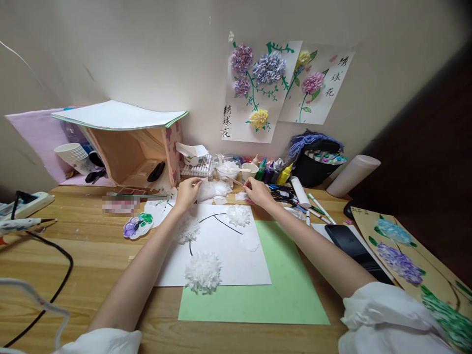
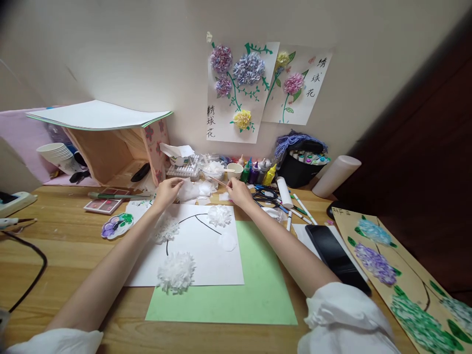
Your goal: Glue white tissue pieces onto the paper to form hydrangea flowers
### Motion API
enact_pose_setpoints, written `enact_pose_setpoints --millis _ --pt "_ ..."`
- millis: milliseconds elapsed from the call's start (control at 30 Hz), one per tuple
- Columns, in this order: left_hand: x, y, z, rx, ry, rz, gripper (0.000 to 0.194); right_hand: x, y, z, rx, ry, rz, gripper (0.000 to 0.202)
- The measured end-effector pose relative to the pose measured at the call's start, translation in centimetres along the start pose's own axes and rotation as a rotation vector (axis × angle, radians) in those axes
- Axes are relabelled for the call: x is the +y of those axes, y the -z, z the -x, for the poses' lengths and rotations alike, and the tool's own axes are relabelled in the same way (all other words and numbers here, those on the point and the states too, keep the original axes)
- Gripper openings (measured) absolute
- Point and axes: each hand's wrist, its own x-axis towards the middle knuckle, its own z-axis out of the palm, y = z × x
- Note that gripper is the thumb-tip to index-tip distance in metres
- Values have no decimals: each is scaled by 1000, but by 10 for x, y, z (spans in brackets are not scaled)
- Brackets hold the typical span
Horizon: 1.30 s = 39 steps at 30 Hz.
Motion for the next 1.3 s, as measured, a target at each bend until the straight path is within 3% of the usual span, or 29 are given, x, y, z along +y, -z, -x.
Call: enact_pose_setpoints --millis 233,333,400,467,533,633,733,800,867,1000,1133,1300 --pt "-1 13 -6 108 -23 70 25 0 16 37 41 34 -246 7" --pt "12 19 -5 124 28 180 27 5 22 61 93 47 -452 10" --pt "28 22 -1 70 43 293 29 9 26 77 111 25 -577 12" --pt "49 22 9 -84 52 400 31 13 29 93 130 12 -708 18" --pt "69 16 23 -315 74 447 28 17 32 106 174 17 -800 20" --pt "90 -4 51 -685 109 459 21 24 34 121 244 15 -854 16" --pt "95 -29 74 -882 110 417 19 28 31 130 241 16 -927 26" --pt "93 -42 83 -889 97 336 18 29 27 134 219 38 -958 47" --pt "89 -50 87 -848 77 227 16 27 23 139 223 41 -950 54" --pt "83 -58 89 -760 34 94 16 23 17 151 382 54 -860 13" --pt "81 -62 91 -668 -27 46 17 25 13 160 512 198 -812 28" --pt "84 -64 94 -602 -70 -29 17 29 8 163 289 275 -733 33"
